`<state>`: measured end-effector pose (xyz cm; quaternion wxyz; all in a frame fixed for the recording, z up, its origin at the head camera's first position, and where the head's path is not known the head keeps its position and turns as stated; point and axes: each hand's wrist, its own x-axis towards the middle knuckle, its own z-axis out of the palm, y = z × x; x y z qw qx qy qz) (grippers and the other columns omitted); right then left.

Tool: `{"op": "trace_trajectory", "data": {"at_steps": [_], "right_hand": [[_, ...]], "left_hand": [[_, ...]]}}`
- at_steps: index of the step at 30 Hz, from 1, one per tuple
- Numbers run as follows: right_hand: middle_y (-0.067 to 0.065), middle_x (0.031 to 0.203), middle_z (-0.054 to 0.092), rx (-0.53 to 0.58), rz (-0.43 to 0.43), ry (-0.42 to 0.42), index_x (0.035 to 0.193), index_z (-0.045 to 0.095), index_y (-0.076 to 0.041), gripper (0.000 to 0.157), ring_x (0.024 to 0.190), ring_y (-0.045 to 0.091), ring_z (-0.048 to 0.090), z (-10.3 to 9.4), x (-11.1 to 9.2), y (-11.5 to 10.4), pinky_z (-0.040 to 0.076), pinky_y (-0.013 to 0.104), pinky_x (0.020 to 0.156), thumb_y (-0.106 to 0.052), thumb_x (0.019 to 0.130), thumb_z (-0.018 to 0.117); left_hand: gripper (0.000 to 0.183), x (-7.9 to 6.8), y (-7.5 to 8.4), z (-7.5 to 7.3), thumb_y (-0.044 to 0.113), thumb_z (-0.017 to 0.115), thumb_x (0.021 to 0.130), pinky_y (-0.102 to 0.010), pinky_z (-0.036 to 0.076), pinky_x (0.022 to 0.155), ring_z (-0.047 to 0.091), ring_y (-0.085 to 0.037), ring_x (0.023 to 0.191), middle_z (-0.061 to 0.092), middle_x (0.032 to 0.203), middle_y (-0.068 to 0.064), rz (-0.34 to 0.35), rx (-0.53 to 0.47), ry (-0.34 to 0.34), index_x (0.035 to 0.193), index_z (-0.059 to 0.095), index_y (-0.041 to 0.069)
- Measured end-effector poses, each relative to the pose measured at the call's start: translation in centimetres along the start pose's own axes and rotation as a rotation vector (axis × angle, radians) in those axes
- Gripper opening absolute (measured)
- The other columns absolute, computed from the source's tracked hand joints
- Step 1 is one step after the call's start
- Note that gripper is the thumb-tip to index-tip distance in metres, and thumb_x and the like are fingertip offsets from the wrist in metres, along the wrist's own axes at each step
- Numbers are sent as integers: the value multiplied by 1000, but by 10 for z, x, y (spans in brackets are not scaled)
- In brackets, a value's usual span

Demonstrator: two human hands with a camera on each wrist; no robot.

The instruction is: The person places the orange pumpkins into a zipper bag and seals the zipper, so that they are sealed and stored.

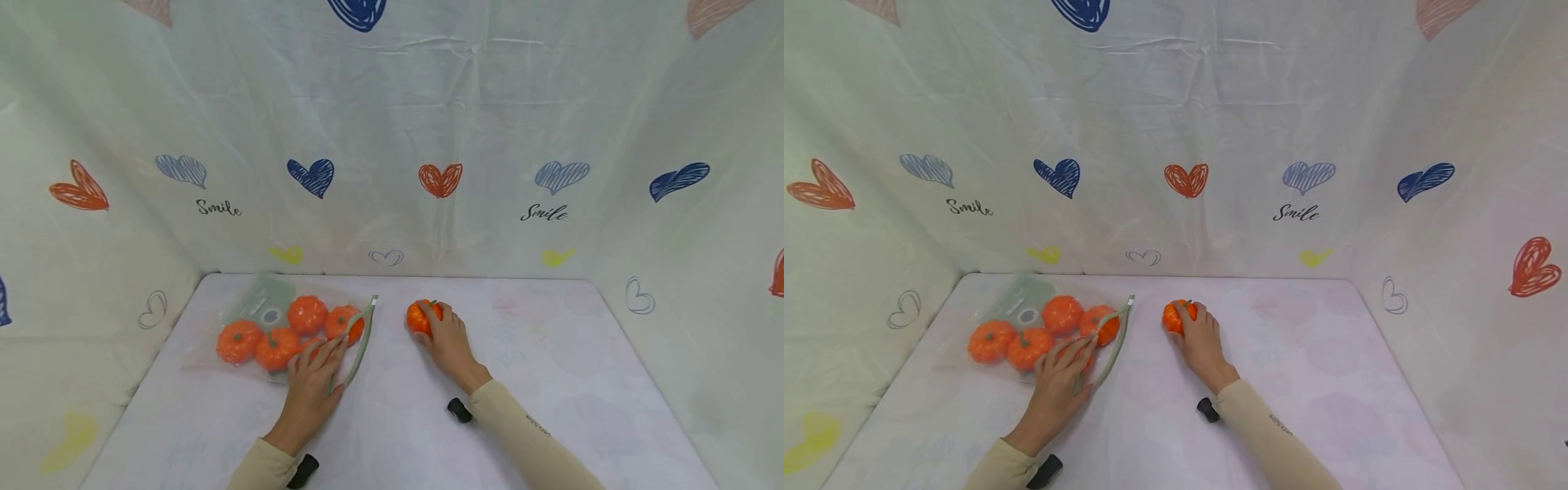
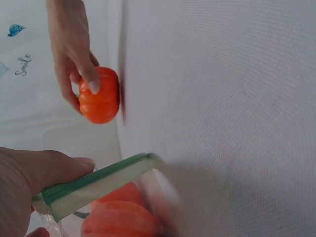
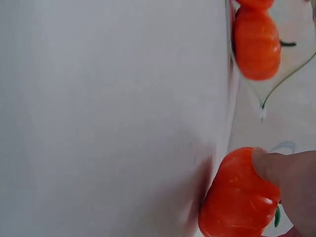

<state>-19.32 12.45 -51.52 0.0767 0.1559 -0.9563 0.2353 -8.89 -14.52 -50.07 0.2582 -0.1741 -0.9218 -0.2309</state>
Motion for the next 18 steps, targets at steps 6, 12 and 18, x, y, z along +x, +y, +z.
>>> {"op": "trace_trajectory", "data": {"at_steps": [6,12,18], "right_hand": [[29,142,50,23,-58,-22,153,52,-12,66,125,50,56,2,-14,-20,45,61,110,-25,95,80],[28,142,51,73,-107,-61,152,54,-10,65,126,47,55,4,-24,-39,45,61,109,-22,95,80],[26,142,51,79,-159,-75,152,55,-10,64,126,46,56,8,-29,-55,46,60,108,-22,94,80]], "left_hand": [[90,0,-1,0,-10,97,54,-54,34,91,52,-41,127,66,141,-11,0,-1,-2,138,68,0],[92,-2,-2,2,-10,98,53,-54,34,91,52,-41,127,66,141,-10,9,-2,10,139,68,0],[91,-1,-3,2,-8,99,53,-54,34,92,51,-41,127,66,142,-10,8,2,4,139,68,0]]}}
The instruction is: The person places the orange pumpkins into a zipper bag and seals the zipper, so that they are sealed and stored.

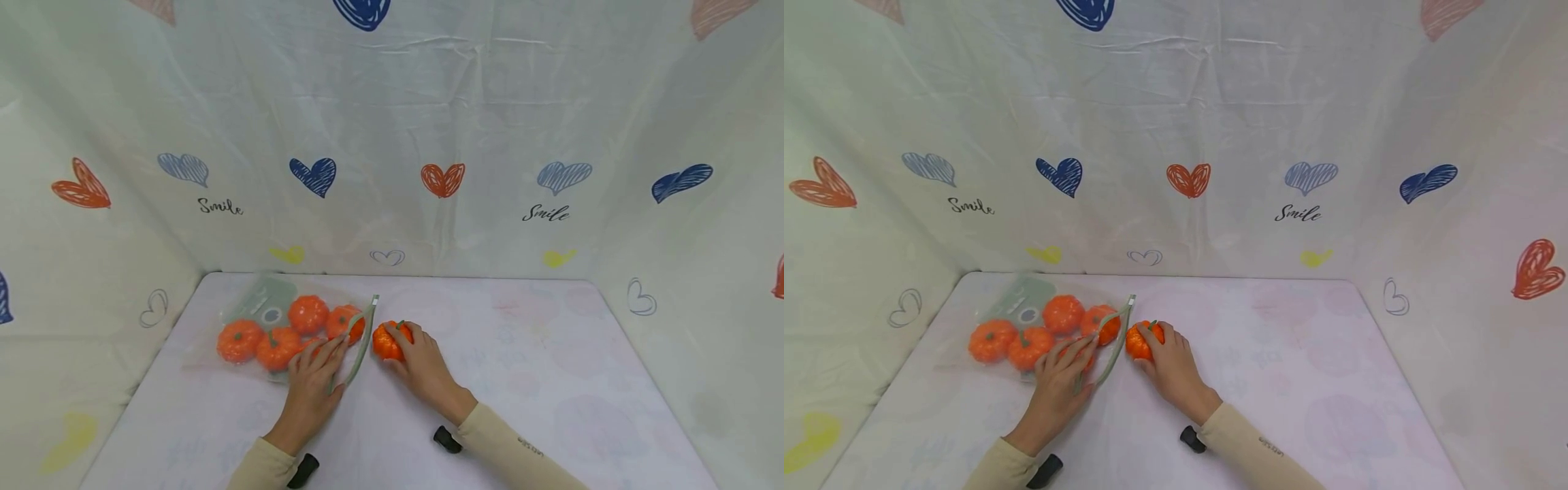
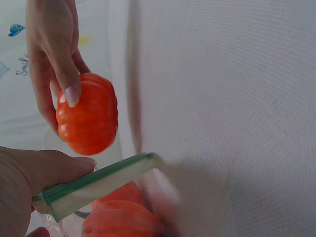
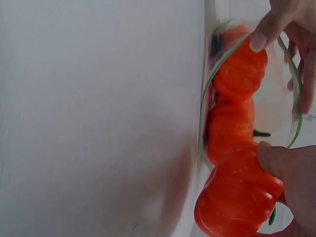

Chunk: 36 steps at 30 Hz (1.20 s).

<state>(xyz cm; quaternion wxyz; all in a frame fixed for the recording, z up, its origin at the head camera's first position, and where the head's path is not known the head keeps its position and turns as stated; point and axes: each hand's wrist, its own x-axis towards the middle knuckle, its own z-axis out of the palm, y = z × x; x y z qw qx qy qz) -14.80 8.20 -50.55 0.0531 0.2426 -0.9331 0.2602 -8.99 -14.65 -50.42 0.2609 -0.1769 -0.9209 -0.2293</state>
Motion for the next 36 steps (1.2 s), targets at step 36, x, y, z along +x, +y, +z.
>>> {"op": "trace_trajectory", "data": {"at_steps": [36], "right_hand": [[28,147,50,-101,-118,15,149,56,-8,55,132,43,56,41,26,-40,49,54,109,-31,101,72]], "left_hand": [[93,0,2,-1,-9,100,51,-53,34,90,51,-37,126,66,139,-10,28,8,26,138,68,1]]}}
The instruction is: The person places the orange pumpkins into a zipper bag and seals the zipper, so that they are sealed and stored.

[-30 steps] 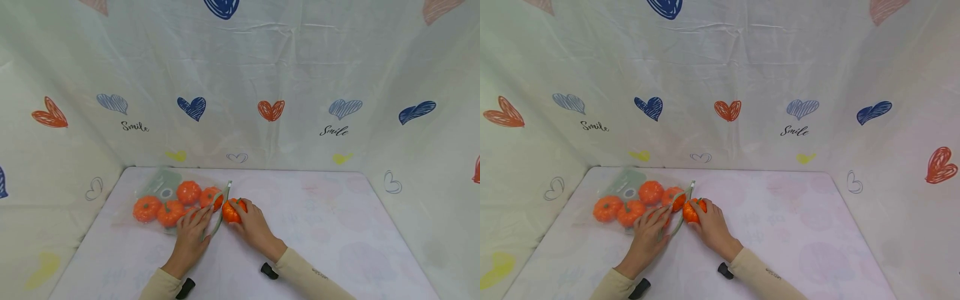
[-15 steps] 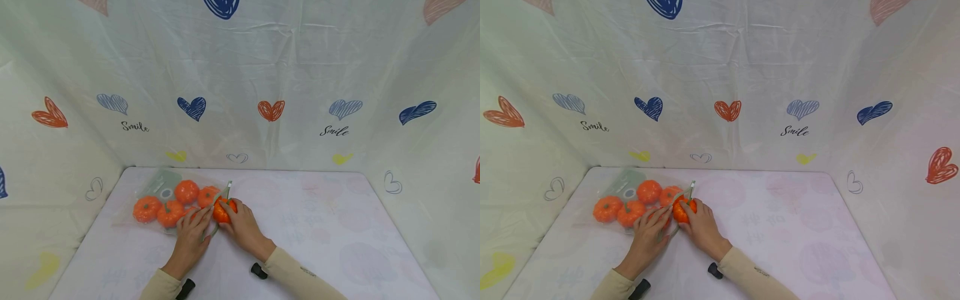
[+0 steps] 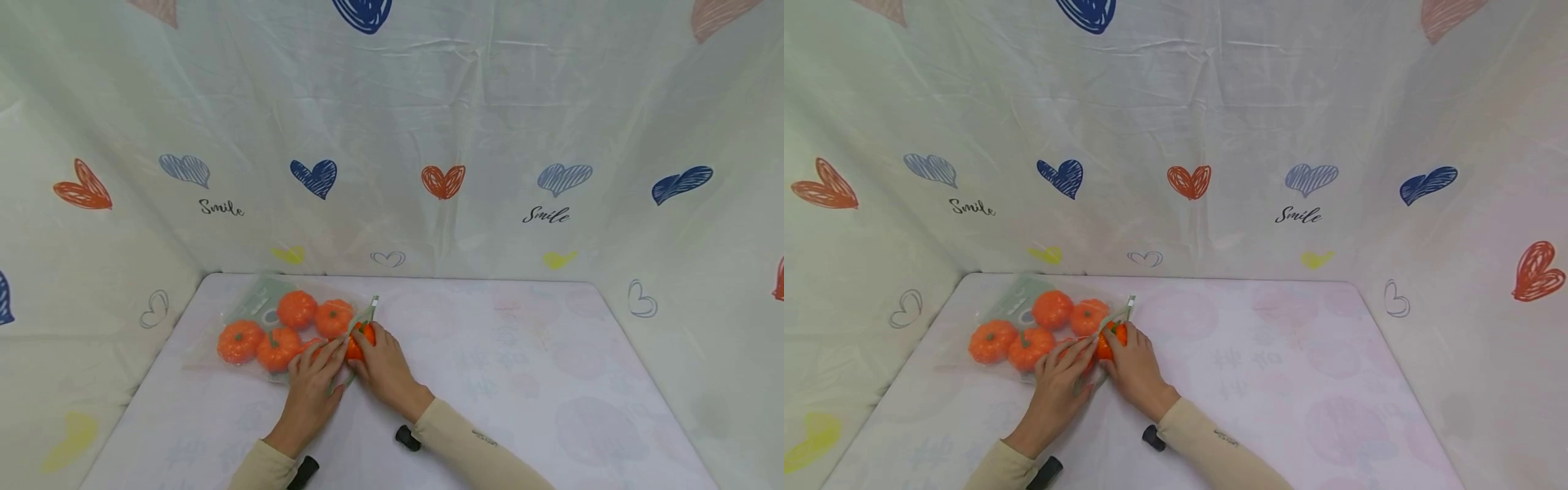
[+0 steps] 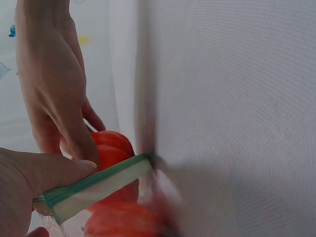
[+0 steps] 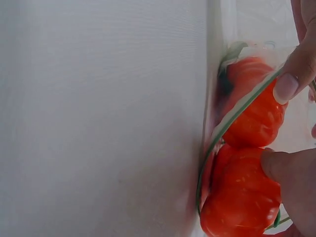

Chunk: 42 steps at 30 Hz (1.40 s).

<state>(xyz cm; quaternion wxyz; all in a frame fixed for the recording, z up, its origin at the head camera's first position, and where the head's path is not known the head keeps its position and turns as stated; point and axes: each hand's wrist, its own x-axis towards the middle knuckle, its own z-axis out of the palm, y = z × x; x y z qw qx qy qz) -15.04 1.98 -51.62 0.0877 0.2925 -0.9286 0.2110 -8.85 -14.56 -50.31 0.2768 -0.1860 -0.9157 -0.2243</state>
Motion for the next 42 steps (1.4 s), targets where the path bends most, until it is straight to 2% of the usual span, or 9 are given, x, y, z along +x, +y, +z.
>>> {"op": "trace_trajectory", "data": {"at_steps": [7,12,17,20,24,28,32,42], "right_hand": [[33,155,40,15,-2,-40,151,54,-7,55,139,47,50,1,-4,1,45,55,114,-22,101,73],[32,158,38,61,-14,-27,151,55,-10,55,138,47,51,-6,-9,3,46,54,113,-19,100,74],[29,154,44,69,-1,35,146,56,-11,54,131,46,57,-12,-15,6,51,52,108,-20,97,78],[25,145,52,11,31,71,142,55,-7,58,124,42,61,-14,-18,7,53,51,104,-26,94,82],[18,129,61,-84,78,83,138,56,-3,63,116,36,64,-11,-20,7,55,49,100,-34,91,84],[14,121,66,-88,110,83,137,57,-3,63,112,33,64,-7,-17,7,54,49,98,-36,91,84],[13,120,67,-58,131,86,139,57,-4,62,112,34,64,-4,-12,5,53,50,98,-34,92,83],[14,124,67,-68,148,90,141,57,-2,64,112,34,63,2,2,3,53,49,98,-31,91,84]], "left_hand": [[94,-1,-1,0,-10,100,51,-53,34,91,50,-36,127,66,140,-9,0,-7,3,138,68,1],[95,-1,-1,0,-10,100,50,-52,34,91,50,-36,128,66,141,-9,6,-7,7,139,68,2],[93,-1,-1,0,-9,100,51,-53,34,90,50,-37,128,66,141,-9,9,-1,4,138,68,1],[93,0,-1,-1,-9,99,51,-53,34,91,50,-37,128,66,142,-9,4,-3,-1,138,68,1],[93,-1,-1,0,-11,99,51,-53,34,91,50,-37,128,66,142,-9,-3,-11,-2,138,68,1],[93,-1,0,0,-11,98,51,-53,34,91,50,-36,128,66,142,-9,-8,-14,1,138,69,1],[94,-1,0,0,-11,99,50,-53,34,90,50,-35,127,67,140,-9,-10,-8,5,138,69,2],[94,-1,0,0,-11,99,48,-52,34,90,50,-34,126,67,139,-10,17,5,18,136,69,1]]}}
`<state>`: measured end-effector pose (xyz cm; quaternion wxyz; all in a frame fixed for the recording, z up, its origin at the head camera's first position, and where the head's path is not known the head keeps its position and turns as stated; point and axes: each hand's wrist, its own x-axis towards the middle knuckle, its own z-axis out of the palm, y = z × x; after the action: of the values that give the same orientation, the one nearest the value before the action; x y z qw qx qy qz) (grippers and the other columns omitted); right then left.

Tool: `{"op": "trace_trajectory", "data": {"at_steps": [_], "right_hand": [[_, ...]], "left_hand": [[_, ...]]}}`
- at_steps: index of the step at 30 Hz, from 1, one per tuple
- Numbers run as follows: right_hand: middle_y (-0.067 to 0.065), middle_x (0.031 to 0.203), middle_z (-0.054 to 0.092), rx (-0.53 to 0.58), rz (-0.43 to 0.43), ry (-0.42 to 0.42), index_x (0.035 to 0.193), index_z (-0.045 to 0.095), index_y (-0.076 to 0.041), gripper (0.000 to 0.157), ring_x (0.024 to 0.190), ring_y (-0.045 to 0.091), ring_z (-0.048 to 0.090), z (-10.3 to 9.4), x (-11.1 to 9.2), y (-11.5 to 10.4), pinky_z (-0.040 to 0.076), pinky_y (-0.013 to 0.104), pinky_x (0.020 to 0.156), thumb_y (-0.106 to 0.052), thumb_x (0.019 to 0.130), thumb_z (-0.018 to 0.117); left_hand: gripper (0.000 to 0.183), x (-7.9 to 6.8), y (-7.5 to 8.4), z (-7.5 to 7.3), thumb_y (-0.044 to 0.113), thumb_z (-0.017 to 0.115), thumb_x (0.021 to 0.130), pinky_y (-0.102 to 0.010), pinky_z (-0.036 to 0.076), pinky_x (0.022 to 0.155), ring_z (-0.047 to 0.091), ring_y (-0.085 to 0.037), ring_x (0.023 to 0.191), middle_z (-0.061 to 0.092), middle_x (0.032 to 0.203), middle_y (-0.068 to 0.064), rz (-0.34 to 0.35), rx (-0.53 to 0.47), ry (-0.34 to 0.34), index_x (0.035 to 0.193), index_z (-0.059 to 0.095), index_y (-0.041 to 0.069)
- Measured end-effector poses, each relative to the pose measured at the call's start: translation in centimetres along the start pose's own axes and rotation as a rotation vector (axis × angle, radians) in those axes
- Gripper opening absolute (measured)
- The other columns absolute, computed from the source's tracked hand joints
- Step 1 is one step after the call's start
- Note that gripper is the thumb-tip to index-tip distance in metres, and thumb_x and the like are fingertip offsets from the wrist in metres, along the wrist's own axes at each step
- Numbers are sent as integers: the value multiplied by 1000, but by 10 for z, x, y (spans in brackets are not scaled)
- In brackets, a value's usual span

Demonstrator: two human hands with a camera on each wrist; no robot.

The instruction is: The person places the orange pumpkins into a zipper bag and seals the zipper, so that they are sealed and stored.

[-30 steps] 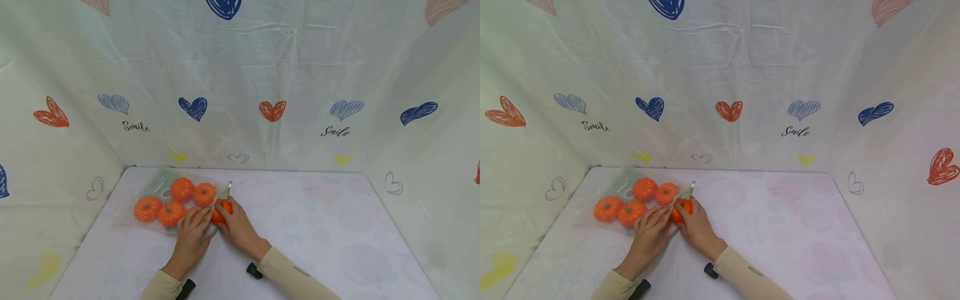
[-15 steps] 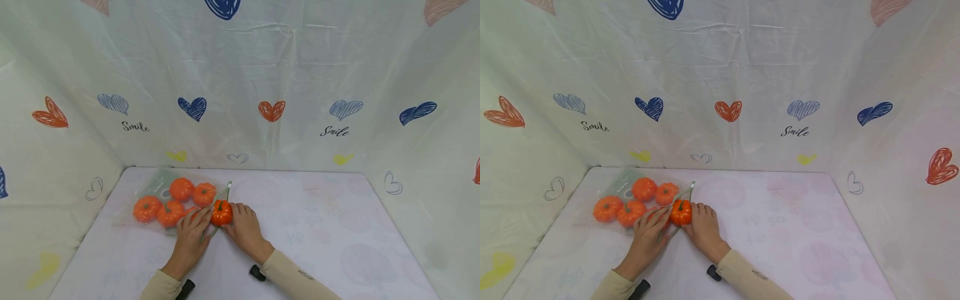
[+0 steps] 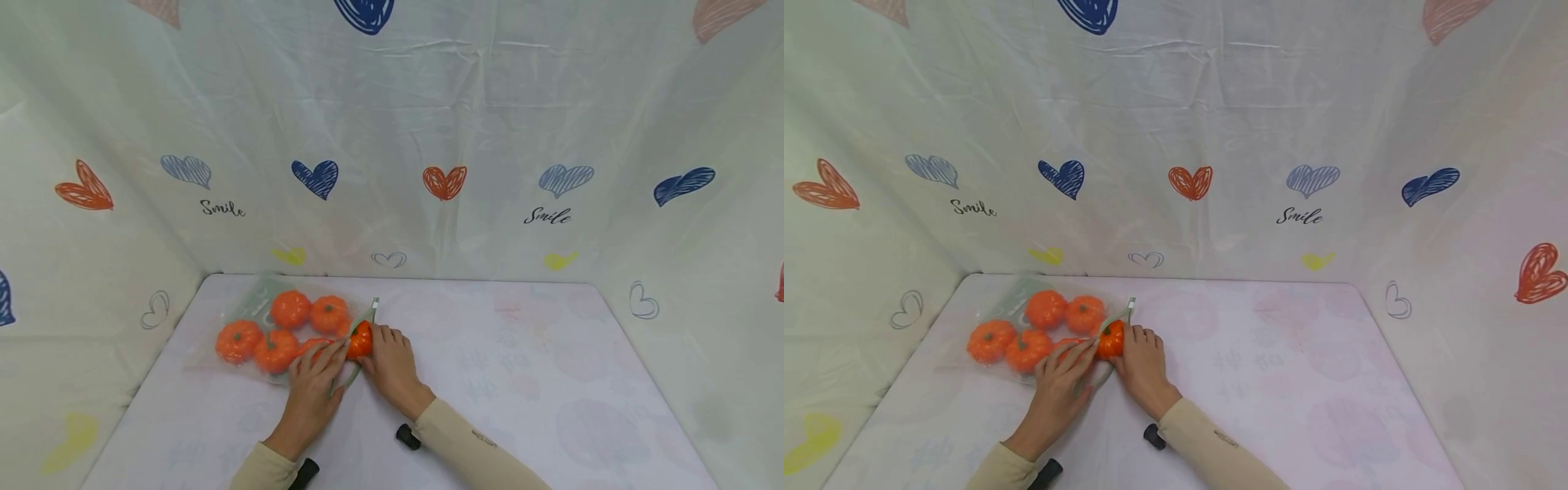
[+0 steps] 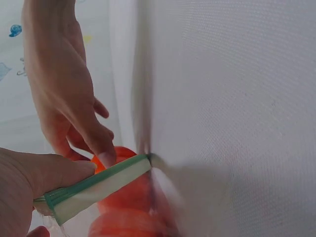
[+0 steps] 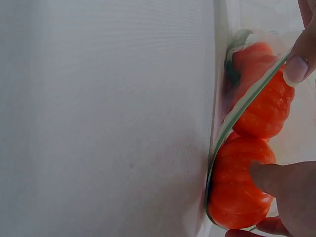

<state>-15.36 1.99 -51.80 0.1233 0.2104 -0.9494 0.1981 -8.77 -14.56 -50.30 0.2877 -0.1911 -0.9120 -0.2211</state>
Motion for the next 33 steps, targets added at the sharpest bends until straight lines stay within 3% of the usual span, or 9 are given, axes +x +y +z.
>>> {"op": "trace_trajectory", "data": {"at_steps": [8,17,27,33], "right_hand": [[16,125,68,-11,27,10,140,57,0,64,111,35,64,3,2,-2,54,49,96,-34,92,83],[14,119,67,-11,50,38,130,63,0,50,107,33,62,3,-2,-1,54,47,93,-30,93,81],[16,122,65,-10,79,-1,139,64,-2,55,109,33,62,6,12,-6,54,48,92,-34,97,78],[16,122,65,-21,96,0,136,65,-2,52,110,33,62,6,12,-5,54,48,94,-34,97,78]], "left_hand": [[94,1,1,-3,-10,99,50,-52,34,91,50,-35,127,66,141,-9,-15,3,-18,138,68,1],[95,0,1,-2,-10,99,49,-51,34,91,50,-35,127,66,141,-9,-10,10,-13,138,69,1],[96,1,1,-1,-9,99,51,-54,34,92,51,-35,127,65,144,-7,-22,6,-25,141,67,2],[95,2,1,-1,-10,99,51,-54,35,92,51,-35,127,65,144,-7,-26,4,-26,140,67,2]]}}
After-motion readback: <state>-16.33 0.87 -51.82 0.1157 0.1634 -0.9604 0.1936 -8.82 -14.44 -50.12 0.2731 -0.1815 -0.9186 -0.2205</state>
